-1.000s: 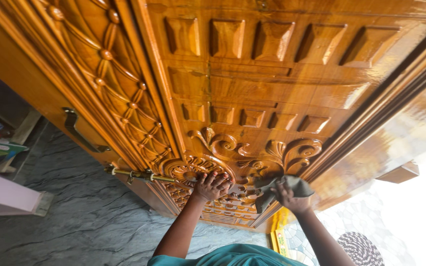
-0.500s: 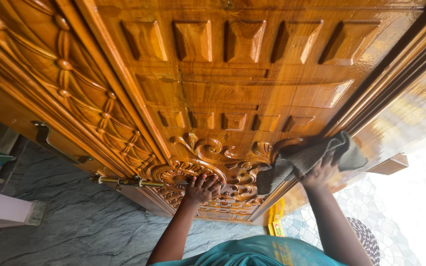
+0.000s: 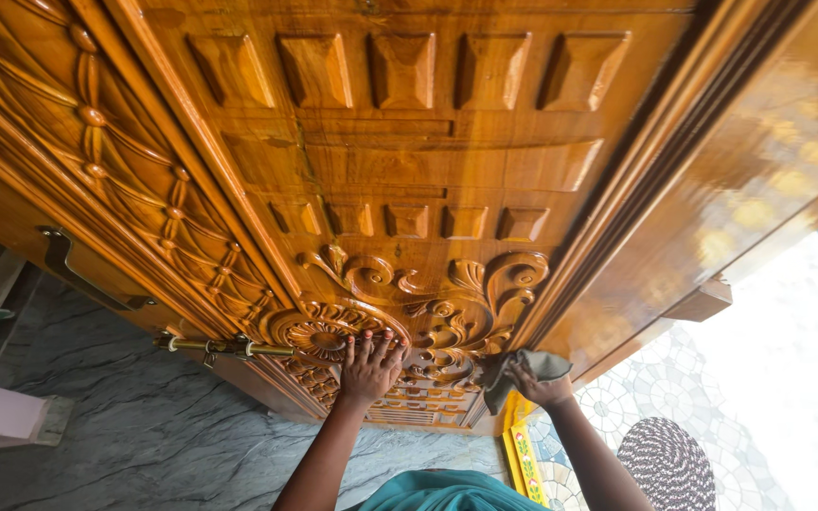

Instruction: The person wipes the surface of a large, ornate wooden door using a grey cloth. They systematically clean the carved panels, the flat sections, and the area around the metal handle and latch.

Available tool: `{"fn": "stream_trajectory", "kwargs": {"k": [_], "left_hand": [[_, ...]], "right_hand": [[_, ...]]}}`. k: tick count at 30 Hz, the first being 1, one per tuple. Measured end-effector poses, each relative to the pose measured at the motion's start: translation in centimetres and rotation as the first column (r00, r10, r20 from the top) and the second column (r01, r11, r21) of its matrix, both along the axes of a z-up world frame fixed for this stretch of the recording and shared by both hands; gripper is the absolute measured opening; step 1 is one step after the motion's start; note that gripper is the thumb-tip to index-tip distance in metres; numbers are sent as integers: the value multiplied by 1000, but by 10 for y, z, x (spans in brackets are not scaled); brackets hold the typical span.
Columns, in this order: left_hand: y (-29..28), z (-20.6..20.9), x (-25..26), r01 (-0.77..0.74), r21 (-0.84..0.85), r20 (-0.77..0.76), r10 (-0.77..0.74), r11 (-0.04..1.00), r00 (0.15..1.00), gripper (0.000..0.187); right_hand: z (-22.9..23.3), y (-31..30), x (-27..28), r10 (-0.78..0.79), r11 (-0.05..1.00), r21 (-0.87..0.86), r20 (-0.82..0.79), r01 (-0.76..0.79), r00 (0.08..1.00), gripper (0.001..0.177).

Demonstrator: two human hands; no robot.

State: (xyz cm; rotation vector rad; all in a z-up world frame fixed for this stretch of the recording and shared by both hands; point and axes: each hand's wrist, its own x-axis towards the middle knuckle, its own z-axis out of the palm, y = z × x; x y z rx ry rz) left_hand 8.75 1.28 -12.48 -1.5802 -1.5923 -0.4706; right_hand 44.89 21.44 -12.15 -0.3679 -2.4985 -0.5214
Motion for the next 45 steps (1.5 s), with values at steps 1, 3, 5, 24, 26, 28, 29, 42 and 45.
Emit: {"fn": "stream_trajectory", "kwargs": {"k": [1,3,5,24,26,28,29,42,45], "left_hand": [[-2,-4,3,-11,-35,31,12,999,999,60],[-5,-8,8,-16,-109,100,27,994,995,60],[-5,-10,14,-28,-173,147,54,984,988,61],[-2,9,67,-134,-151,221,165,979,961,77],[0,11,70,-137,-148,240,170,979,956,75],[1,10,75,-139,-171,269,182,975,946,74],[2,10,75,-142,-156,267,180,978,947,73],[2,8,86,-226,-185,283,272,957,920,75],[3,9,87,-246,-264,296,321,933,899,76]], "right_hand": [[2,-6,8,-36,989,-140,105,51,994,40],[8,-10,23,-82,974,-189,221,125,972,45],[15,-4,33,-130,990,-25,237,140,963,51],[257,63,34,-386,894,-54,-597,445,703,69],[253,57,30,-402,883,-76,-633,464,661,70],[233,57,29,-418,871,-65,-621,488,663,72],[218,58,27,-424,864,-57,-618,500,662,73],[-27,67,49,-52,870,471,-205,145,977,69],[-47,49,58,-54,813,581,143,-39,988,58]]}}
